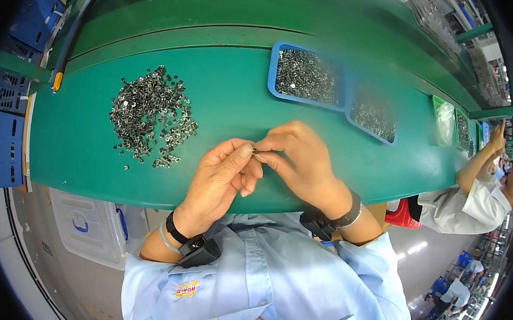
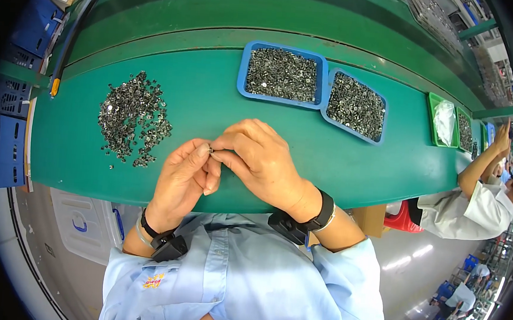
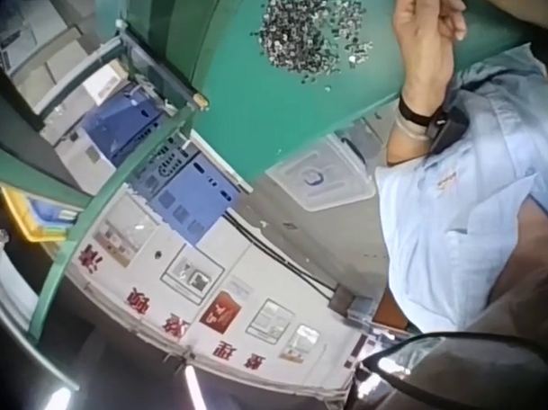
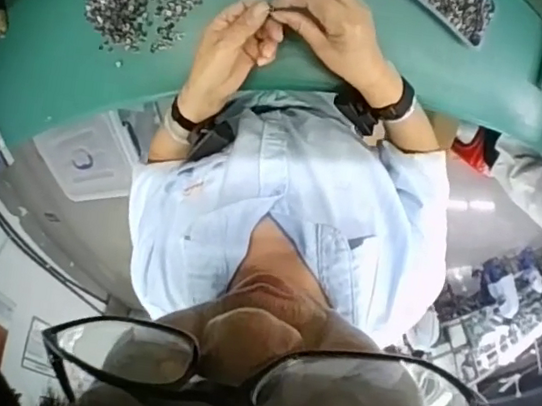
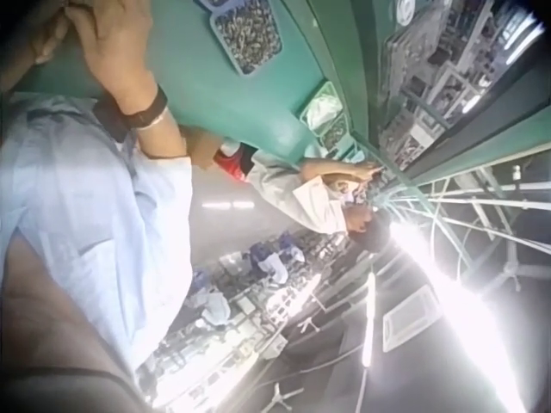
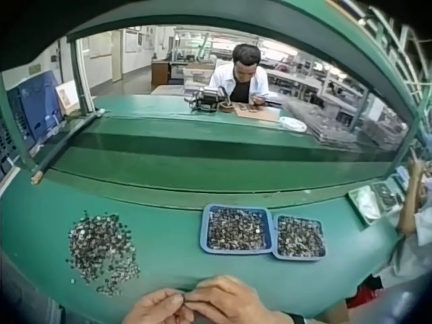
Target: The person picks up a small metal component from a pile, joins it with another piece, and places the assembled unit into a blue tray.
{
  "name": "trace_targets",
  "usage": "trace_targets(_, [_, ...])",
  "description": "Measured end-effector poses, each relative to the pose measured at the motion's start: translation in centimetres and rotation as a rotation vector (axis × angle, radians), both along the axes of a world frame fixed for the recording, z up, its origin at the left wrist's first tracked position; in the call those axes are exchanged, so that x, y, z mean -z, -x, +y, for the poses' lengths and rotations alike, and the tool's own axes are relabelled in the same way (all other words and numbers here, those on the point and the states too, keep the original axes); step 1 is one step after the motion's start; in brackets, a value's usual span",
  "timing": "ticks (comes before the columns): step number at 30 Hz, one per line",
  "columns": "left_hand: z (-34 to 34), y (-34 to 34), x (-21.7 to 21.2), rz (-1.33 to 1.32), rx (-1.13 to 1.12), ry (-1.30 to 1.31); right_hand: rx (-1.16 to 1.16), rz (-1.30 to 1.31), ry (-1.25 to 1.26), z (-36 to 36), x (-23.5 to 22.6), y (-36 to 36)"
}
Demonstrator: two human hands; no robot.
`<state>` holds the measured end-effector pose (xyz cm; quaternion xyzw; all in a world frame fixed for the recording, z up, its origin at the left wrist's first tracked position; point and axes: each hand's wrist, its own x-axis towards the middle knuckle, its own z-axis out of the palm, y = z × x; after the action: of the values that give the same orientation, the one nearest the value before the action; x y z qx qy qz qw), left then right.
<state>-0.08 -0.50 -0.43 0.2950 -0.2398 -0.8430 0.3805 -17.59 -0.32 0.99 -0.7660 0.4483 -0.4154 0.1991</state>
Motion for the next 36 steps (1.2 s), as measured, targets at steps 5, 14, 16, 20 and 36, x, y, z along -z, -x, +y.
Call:
trace_targets(5, [0.4, 0.6, -0.7, -0.046, 0.004, 0.039, 0.017, -0.039, 0.058, 0.4, 0.3, 0.8])
trace_targets(14, [0.1, 0.7, 0.4, 0.047, 0.024, 0.05, -0.003, -0.087, 0.038, 0.7, 0.1, 0.6])
trace_targets(16, [0.1, 0.8, 0.9, 0.197, 0.034, 0.052, -0.003, -0.128, 0.007, 1.0, 0.0, 0.3])
trace_targets(20, [0.5, 1.6, 1.9, 0.388, 0.008, -0.002, 0.007, -0.209, -0.051, 1.3, 0.3, 0.0])
trace_targets(36, [0.6, 1.0, -0.9, 0.207, -0.003, -0.006, 0.042, -0.235, -0.035, 1.6, 0.0, -0.3])
